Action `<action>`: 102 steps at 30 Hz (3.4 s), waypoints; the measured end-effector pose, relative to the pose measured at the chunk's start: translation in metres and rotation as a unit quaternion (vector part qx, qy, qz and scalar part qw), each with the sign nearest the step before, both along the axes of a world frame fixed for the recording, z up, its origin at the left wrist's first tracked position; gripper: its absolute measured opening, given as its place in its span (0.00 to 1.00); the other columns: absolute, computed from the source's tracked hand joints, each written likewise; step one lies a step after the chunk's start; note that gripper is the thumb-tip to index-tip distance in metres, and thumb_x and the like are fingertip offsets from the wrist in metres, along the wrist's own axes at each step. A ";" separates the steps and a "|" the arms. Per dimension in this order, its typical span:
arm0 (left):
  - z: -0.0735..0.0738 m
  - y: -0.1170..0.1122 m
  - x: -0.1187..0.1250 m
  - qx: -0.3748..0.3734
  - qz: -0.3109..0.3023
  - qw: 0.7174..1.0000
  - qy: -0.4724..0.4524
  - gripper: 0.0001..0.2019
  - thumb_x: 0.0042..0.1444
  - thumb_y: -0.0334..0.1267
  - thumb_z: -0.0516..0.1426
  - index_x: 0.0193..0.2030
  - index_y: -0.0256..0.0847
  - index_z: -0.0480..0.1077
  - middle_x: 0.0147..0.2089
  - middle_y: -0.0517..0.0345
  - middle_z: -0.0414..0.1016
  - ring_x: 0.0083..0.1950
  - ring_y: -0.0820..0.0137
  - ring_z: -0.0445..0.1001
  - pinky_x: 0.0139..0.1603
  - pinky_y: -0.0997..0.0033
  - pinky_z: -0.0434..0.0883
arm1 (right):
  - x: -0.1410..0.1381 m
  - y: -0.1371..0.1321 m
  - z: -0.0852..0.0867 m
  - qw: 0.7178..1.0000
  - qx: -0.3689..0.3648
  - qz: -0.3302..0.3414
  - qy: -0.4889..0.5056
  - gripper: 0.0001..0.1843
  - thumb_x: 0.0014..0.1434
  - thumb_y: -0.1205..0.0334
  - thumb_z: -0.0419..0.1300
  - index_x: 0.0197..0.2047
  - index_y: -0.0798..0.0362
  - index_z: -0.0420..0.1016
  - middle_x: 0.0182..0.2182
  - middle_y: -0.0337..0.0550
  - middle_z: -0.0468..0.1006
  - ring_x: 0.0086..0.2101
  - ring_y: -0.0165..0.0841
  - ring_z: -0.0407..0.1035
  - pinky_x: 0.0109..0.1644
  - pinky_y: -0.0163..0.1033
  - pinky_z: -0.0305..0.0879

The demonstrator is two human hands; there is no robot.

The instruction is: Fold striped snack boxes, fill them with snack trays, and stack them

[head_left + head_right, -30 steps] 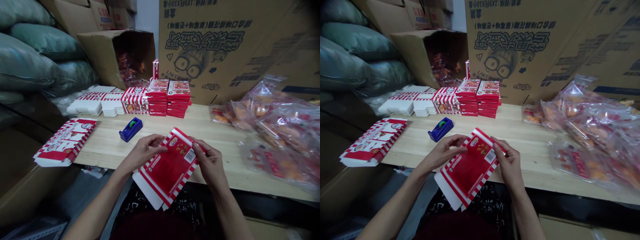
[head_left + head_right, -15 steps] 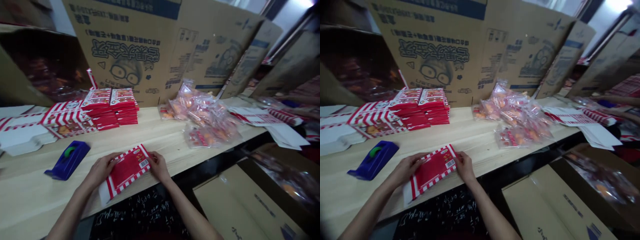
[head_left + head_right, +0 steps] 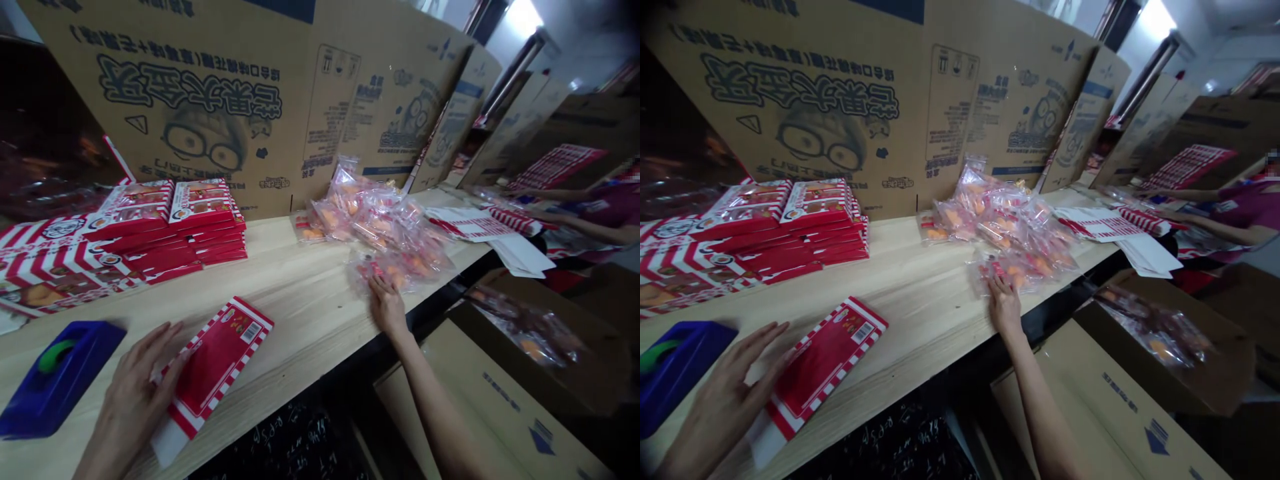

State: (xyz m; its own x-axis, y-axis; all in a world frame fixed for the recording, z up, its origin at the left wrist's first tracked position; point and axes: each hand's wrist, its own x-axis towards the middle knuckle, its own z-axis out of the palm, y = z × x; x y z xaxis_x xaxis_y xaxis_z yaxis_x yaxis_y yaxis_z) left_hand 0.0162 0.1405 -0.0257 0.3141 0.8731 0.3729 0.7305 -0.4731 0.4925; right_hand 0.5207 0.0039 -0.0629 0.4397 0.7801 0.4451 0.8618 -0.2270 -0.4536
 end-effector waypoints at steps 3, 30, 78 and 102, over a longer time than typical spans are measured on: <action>0.010 -0.014 0.020 -0.013 -0.070 0.997 -0.026 0.23 0.66 0.52 0.53 0.65 0.56 0.70 0.68 0.53 0.70 0.68 0.47 0.70 0.69 0.38 0.69 | -0.013 0.000 0.003 0.997 0.018 0.070 -0.032 0.20 0.71 0.63 0.52 0.60 0.55 0.78 0.61 0.61 0.77 0.65 0.52 0.68 0.72 0.69 0.52; 0.023 -0.154 -0.110 -0.162 0.388 0.735 -0.532 0.36 0.42 0.42 0.75 0.58 0.42 0.71 0.41 0.58 0.84 0.32 0.67 0.83 0.34 0.70 0.82 | -0.291 0.139 0.055 0.735 -0.328 0.585 -0.096 0.75 0.37 0.50 0.81 0.79 0.39 0.42 0.78 0.53 0.40 0.74 0.67 0.24 0.70 0.79 0.19; 0.030 -0.078 -0.152 -0.477 0.116 0.772 -0.403 0.15 0.43 0.34 0.70 0.41 0.38 0.82 0.38 0.52 0.85 0.35 0.64 0.80 0.37 0.69 0.76 | -0.281 0.078 0.022 0.824 -0.248 0.508 -0.021 0.70 0.44 0.53 0.74 0.79 0.39 0.35 0.66 0.57 0.59 0.69 0.63 0.53 0.73 0.75 0.25; 0.000 -0.047 -0.075 -0.515 0.009 0.771 -0.374 0.12 0.38 0.34 0.72 0.32 0.35 0.81 0.31 0.52 0.82 0.30 0.66 0.75 0.33 0.69 0.71 | -0.284 0.068 0.014 0.820 -0.224 0.526 -0.020 0.71 0.43 0.51 0.75 0.79 0.36 0.34 0.67 0.55 0.58 0.70 0.63 0.51 0.73 0.74 0.26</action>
State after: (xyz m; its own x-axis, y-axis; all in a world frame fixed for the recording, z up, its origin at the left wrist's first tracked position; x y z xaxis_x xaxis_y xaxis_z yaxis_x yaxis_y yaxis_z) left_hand -0.0588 0.0935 -0.0260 0.3325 0.8287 -0.4503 0.0620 0.4572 0.8872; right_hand 0.2365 0.0719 -0.0490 -0.5897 0.8076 0.0076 0.7001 0.5158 -0.4937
